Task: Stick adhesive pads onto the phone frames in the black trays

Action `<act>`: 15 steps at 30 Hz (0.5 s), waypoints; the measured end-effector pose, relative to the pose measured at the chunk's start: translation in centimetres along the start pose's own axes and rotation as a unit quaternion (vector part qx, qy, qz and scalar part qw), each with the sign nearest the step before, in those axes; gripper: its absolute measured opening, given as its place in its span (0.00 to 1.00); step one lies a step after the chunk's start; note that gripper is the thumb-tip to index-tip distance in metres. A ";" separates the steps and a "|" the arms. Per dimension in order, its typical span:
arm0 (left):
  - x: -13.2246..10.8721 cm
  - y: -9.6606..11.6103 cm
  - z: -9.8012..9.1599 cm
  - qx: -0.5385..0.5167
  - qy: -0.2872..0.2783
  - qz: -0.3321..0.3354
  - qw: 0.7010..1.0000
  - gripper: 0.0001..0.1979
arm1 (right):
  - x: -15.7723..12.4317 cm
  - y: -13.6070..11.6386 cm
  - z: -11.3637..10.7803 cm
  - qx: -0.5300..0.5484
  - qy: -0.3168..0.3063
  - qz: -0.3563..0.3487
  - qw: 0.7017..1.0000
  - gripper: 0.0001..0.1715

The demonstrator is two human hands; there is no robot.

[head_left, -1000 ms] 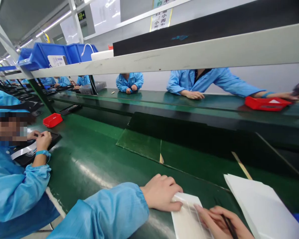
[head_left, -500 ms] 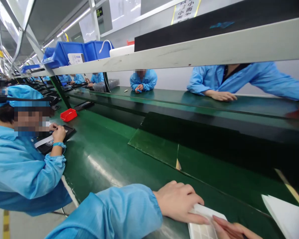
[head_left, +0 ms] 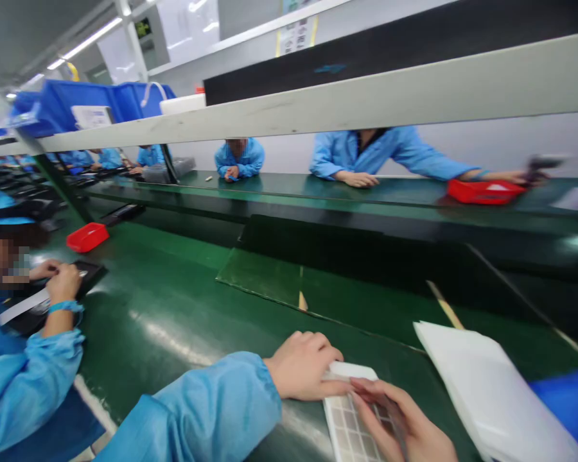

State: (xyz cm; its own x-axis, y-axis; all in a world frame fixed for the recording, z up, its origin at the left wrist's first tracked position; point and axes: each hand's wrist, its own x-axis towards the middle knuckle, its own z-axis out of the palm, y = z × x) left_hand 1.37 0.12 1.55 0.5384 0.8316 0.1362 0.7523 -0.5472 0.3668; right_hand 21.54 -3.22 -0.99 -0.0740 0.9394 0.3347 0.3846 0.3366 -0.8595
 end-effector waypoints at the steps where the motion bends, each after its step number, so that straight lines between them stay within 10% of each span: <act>1: -0.1 0.1 -0.1 0.000 -0.002 -0.003 1.000 0.24 | 0.0 -0.4 -0.1 -0.004 -0.012 -0.008 1.000 0.17; 15: -0.7 1.0 -0.6 -0.048 -0.005 -0.015 0.999 0.18 | -0.7 -2.1 -0.1 0.045 -0.059 -0.019 0.997 0.04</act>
State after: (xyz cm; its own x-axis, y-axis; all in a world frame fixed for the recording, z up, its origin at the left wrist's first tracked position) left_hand 1.56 -0.92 2.35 0.5211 0.8458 0.1142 0.7286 -0.5106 0.4565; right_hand 20.85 -4.55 0.65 -0.1971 0.9250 0.3250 0.2952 0.3721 -0.8800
